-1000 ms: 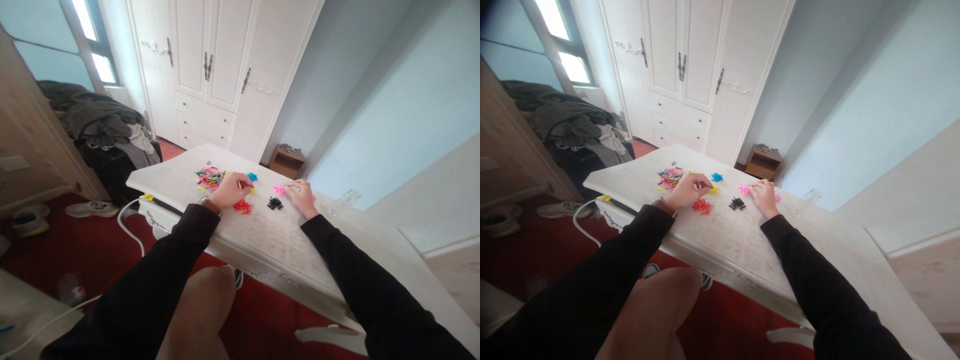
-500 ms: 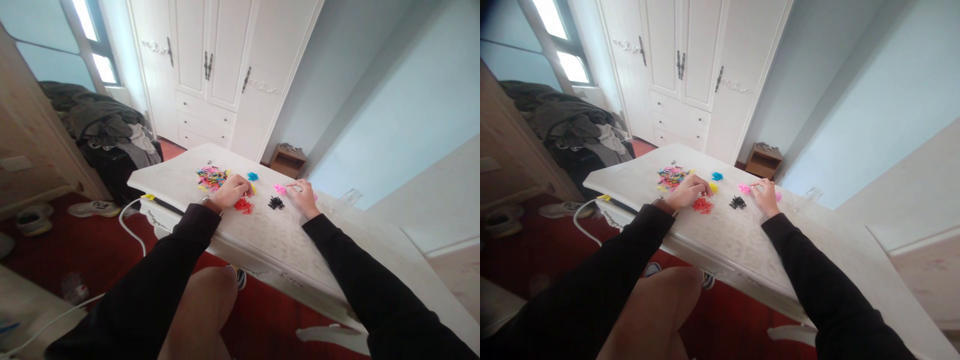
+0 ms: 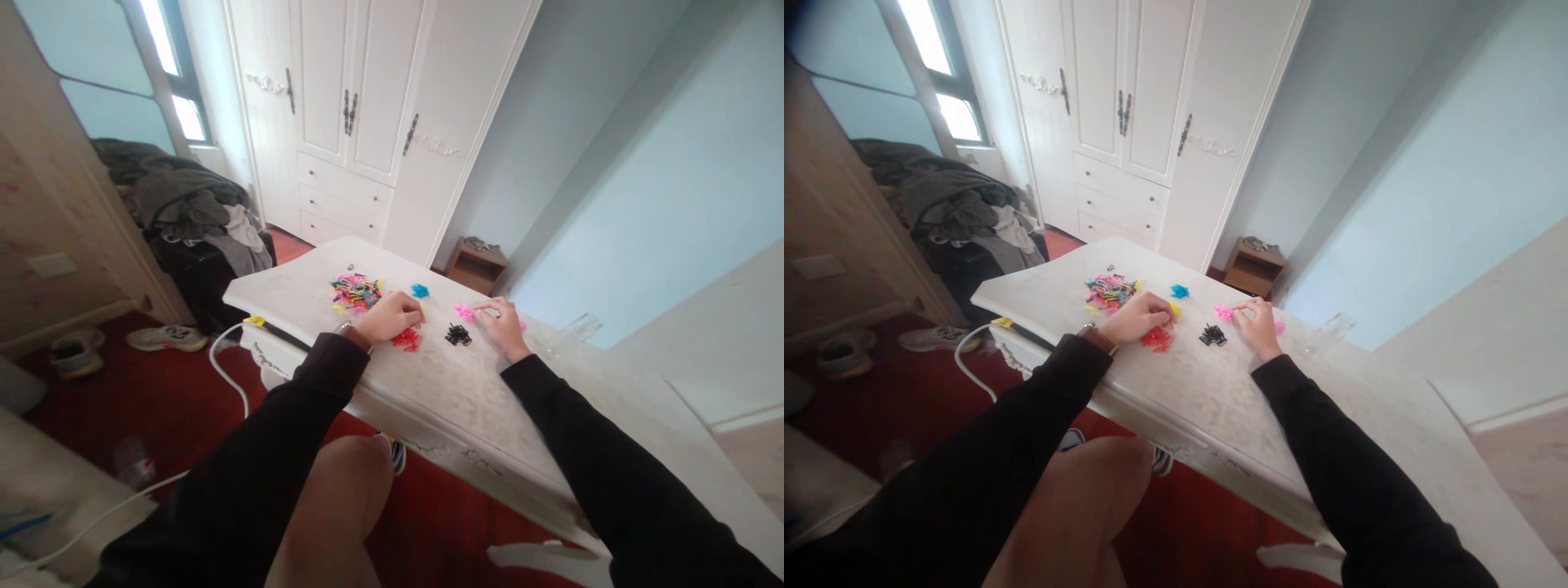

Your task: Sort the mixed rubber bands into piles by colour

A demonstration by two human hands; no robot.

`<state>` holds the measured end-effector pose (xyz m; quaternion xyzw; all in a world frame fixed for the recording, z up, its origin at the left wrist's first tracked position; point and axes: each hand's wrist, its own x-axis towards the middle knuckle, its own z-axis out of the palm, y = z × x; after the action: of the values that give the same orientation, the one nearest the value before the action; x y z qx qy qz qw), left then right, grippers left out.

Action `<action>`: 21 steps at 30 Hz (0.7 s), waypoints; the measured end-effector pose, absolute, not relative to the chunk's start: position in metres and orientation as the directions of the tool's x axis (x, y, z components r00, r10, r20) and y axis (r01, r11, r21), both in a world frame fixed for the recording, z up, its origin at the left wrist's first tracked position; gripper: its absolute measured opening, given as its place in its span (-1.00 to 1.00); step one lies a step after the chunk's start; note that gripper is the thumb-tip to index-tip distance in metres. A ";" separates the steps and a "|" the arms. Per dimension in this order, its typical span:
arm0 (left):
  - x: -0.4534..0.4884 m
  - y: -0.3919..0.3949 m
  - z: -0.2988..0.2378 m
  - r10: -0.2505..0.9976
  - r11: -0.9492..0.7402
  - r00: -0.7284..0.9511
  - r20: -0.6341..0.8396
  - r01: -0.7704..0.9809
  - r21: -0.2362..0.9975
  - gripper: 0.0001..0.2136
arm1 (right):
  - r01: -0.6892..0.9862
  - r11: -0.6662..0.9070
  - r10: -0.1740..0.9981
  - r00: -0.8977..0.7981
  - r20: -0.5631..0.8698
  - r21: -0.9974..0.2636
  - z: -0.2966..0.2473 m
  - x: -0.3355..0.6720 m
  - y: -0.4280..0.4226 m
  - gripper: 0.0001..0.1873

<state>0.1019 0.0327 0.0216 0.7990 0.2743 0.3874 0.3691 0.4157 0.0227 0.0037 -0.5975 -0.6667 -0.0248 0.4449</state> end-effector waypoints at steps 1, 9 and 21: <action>0.102 0.033 0.021 0.723 -0.576 0.565 0.398 0.175 0.799 -0.77 | 0.819 0.284 0.775 0.110 0.622 -0.498 0.004 0.415 0.022 -0.85; 0.102 0.032 0.020 0.728 -0.576 0.556 0.401 0.180 0.798 -0.76 | 0.826 0.279 0.783 0.100 0.614 -0.490 0.004 0.414 0.022 -0.85; 0.103 0.034 0.018 0.697 -0.587 0.589 0.409 0.142 0.797 -0.77 | 0.835 0.290 0.782 0.075 0.619 -0.468 0.004 0.413 0.021 -0.86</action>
<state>0.1026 0.0342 0.0178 0.8094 0.2592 0.3720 0.3733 0.4128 0.0214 0.0045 -0.5949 -0.6794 -0.0307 0.4285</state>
